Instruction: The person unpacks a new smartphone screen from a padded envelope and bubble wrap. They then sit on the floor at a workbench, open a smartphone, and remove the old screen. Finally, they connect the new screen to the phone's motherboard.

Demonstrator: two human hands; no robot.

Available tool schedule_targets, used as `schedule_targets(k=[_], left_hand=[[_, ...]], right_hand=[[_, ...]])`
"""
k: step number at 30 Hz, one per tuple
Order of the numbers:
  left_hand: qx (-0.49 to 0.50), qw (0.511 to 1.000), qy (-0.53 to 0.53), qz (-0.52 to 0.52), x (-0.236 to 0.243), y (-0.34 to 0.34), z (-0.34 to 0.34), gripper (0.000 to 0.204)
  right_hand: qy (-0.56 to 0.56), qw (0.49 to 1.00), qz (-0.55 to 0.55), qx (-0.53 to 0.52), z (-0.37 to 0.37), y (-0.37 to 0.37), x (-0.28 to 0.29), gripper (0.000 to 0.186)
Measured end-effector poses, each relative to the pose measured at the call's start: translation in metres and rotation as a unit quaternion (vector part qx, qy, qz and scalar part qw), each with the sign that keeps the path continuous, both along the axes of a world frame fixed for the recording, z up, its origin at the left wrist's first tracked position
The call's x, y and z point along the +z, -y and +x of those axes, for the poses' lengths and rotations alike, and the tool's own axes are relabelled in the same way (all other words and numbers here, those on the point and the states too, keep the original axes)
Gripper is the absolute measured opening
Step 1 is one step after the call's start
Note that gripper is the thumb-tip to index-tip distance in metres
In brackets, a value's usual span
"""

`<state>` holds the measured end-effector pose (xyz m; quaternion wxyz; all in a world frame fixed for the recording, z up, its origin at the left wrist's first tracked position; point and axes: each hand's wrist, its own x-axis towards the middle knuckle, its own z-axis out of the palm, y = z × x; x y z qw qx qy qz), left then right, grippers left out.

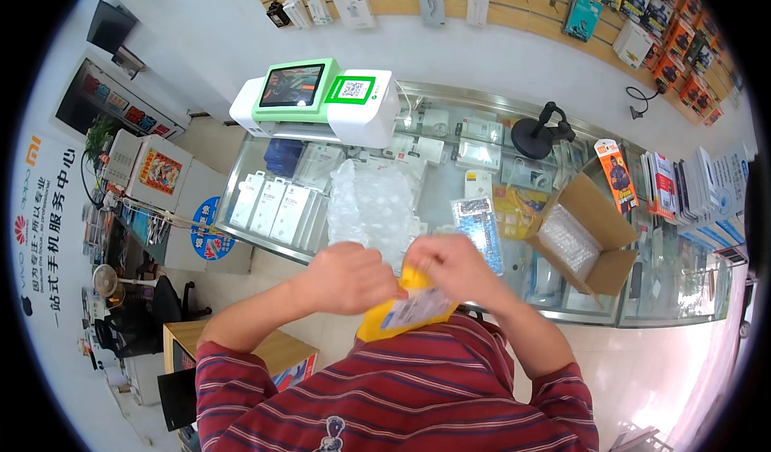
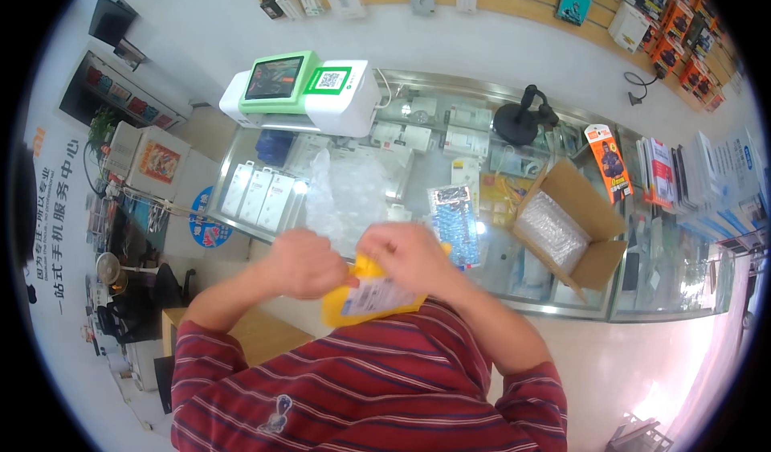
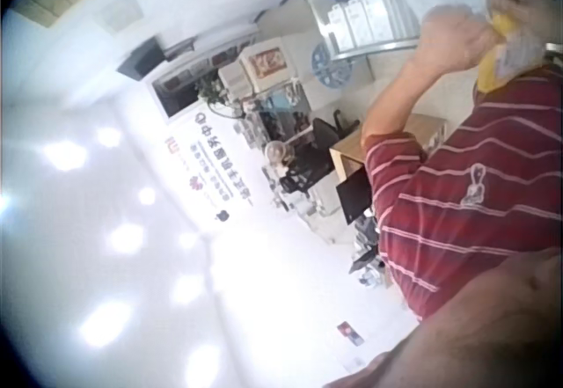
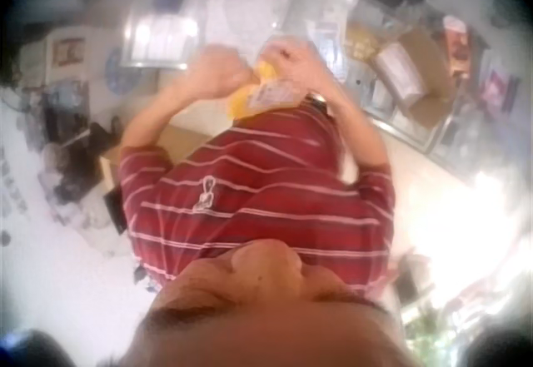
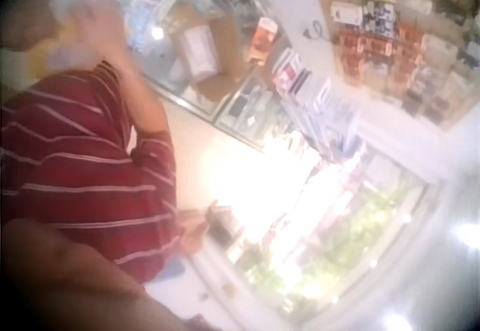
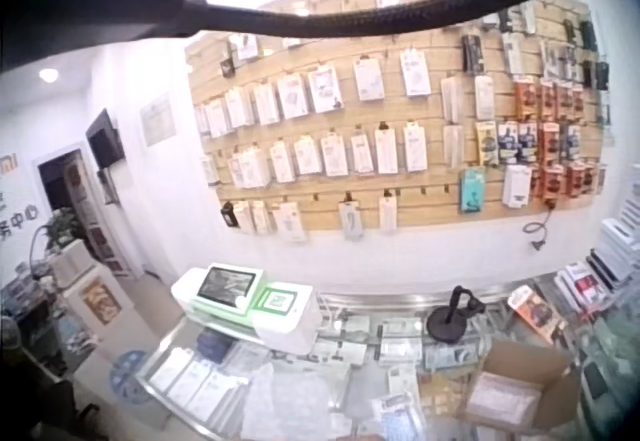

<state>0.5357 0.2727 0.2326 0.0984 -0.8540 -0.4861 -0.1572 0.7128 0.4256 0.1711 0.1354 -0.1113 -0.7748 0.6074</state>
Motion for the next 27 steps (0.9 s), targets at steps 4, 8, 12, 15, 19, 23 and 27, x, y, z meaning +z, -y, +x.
schedule_targets(k=[4, 8, 12, 15, 19, 23, 27], left_hand=[[-0.059, 0.987, -0.056, 0.138, 0.007, -0.003, -0.016, 0.027], [-0.111, 0.973, -0.020, 0.203, 0.006, 0.021, -0.037, 0.020], [-0.102, 0.980, 0.064, 0.160, 0.003, 0.060, -0.050, 0.020], [0.138, 0.987, 0.076, 0.035, -0.044, 0.045, -0.077, 0.016], [0.275, 0.924, 0.263, -0.023, -0.075, -0.029, -0.089, 0.010], [0.293, 0.916, 0.249, -0.111, -0.113, -0.076, -0.096, 0.020], [0.285, 0.893, 0.328, -0.118, -0.136, -0.144, -0.113, 0.028]], right_hand=[[0.050, 0.996, -0.018, -0.065, -0.021, -0.013, 0.005, 0.023], [0.051, 0.964, 0.143, -0.220, -0.039, -0.029, 0.010, 0.027], [0.031, 0.915, 0.125, -0.383, -0.031, -0.108, -0.011, 0.026], [0.056, 0.905, 0.163, -0.388, -0.025, -0.116, 0.005, 0.023], [0.017, 0.900, 0.236, -0.367, -0.031, -0.103, 0.002, 0.021], [-0.015, 0.874, 0.321, -0.365, -0.036, -0.092, 0.008, 0.018], [0.023, 0.856, 0.353, -0.378, -0.031, -0.102, 0.013, 0.016]])
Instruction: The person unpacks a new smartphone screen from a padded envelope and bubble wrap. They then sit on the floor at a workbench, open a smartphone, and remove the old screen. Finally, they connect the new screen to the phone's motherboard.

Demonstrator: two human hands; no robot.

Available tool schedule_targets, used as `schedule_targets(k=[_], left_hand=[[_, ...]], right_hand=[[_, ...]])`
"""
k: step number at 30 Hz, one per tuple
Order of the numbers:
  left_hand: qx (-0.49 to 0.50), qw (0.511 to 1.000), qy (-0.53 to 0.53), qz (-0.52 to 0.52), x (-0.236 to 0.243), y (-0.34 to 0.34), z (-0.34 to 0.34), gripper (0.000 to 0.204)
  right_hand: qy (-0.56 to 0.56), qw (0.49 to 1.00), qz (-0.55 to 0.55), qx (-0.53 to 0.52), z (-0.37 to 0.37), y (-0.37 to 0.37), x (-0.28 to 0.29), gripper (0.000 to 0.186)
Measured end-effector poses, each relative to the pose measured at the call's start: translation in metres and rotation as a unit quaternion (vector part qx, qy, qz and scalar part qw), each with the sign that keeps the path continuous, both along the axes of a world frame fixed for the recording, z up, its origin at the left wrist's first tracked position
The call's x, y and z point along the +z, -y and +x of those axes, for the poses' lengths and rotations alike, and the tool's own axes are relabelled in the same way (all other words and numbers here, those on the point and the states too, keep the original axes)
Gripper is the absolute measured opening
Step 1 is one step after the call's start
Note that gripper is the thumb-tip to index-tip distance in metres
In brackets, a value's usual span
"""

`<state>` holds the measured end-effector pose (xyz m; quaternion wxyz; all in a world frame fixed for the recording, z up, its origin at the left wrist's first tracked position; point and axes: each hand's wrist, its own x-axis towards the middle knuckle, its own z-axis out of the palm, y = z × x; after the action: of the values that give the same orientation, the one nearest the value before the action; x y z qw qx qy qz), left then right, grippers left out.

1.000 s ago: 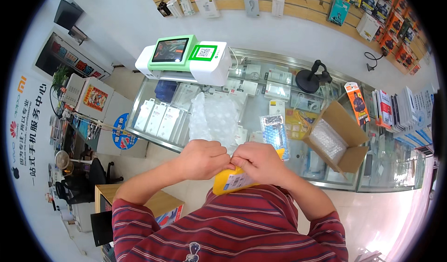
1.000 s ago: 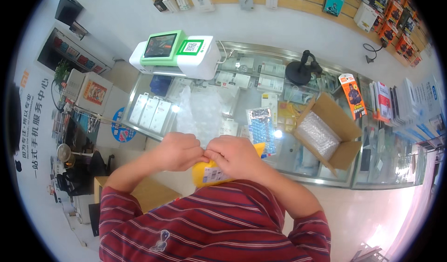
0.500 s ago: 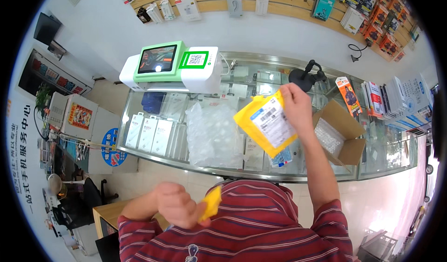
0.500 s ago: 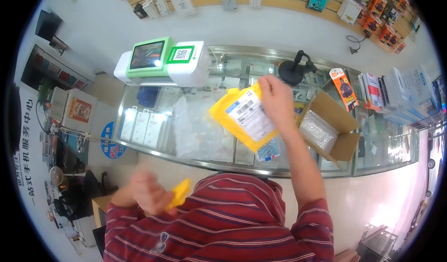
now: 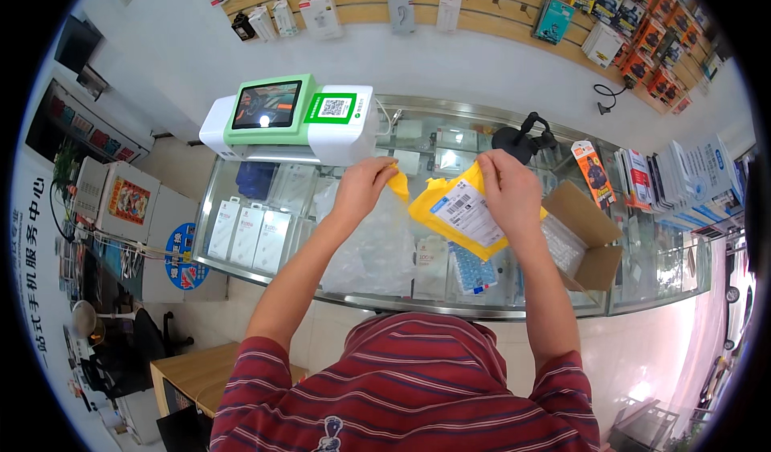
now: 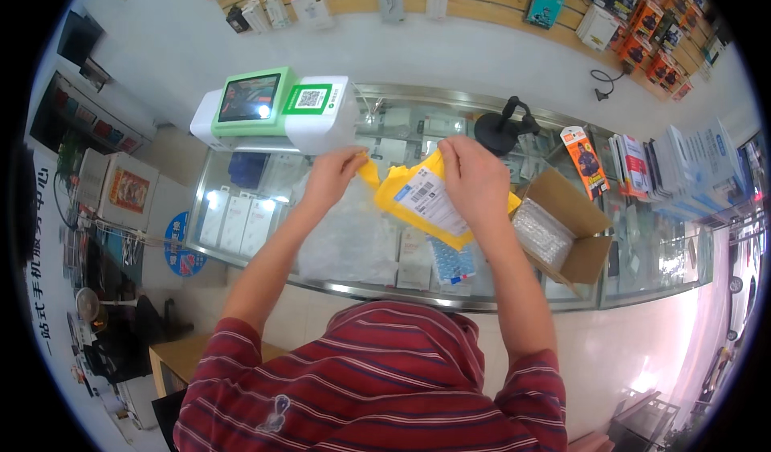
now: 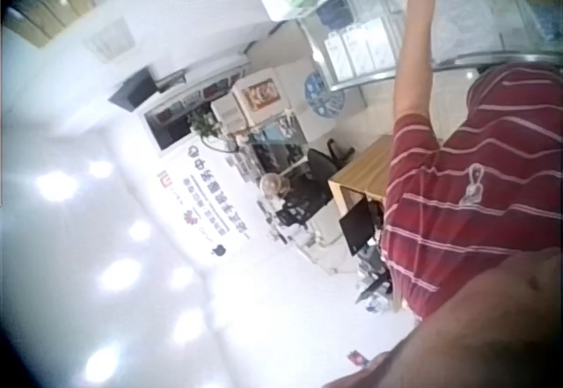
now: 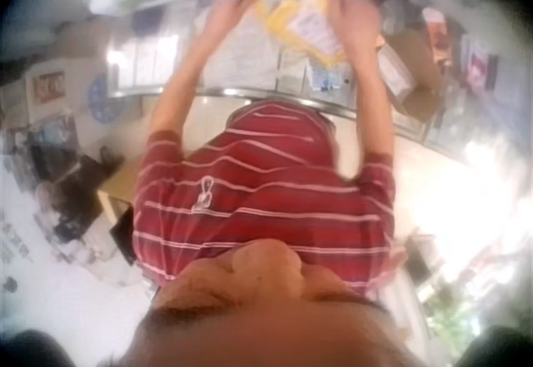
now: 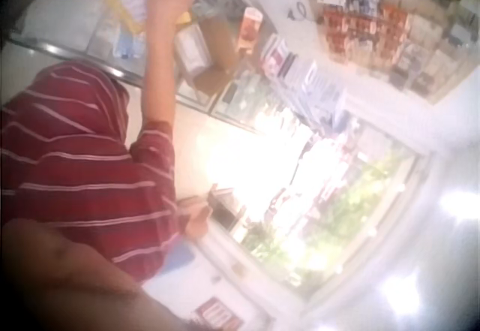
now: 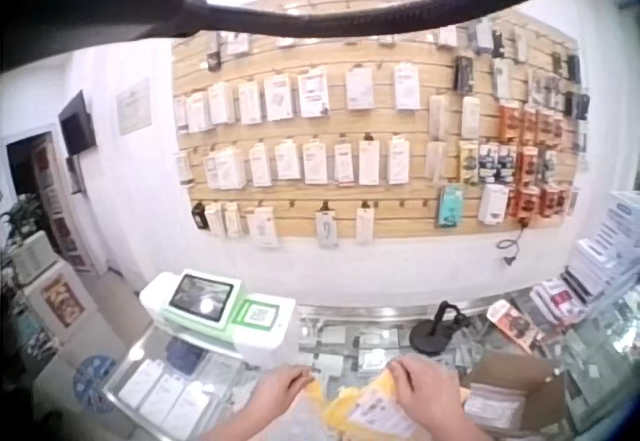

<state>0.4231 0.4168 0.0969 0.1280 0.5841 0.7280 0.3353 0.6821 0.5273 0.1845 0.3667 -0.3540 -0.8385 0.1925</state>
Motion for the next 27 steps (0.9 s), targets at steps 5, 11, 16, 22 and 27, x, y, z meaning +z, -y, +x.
schedule_targets(k=[5, 11, 16, 22, 27], left_hand=[[-0.073, 0.992, -0.079, 0.068, 0.027, -0.016, 0.030, 0.029], [-0.281, 0.942, -0.182, 0.000, 0.098, 0.016, 0.059, 0.023], [-0.321, 0.896, -0.257, 0.170, 0.110, 0.034, 0.062, 0.030], [-0.324, 0.897, -0.233, 0.190, 0.092, 0.070, 0.040, 0.028], [-0.210, 0.947, -0.171, 0.175, 0.100, 0.068, 0.043, 0.026]], right_hand=[[0.012, 0.999, 0.021, 0.028, 0.007, -0.003, -0.001, 0.015], [0.072, 0.988, 0.019, 0.136, 0.004, 0.003, 0.005, 0.017], [0.014, 0.985, -0.117, 0.130, -0.003, 0.003, -0.010, 0.021], [-0.060, 0.973, -0.223, 0.021, 0.000, -0.033, -0.035, 0.028], [-0.068, 0.986, -0.145, 0.050, 0.003, -0.032, -0.025, 0.023]])
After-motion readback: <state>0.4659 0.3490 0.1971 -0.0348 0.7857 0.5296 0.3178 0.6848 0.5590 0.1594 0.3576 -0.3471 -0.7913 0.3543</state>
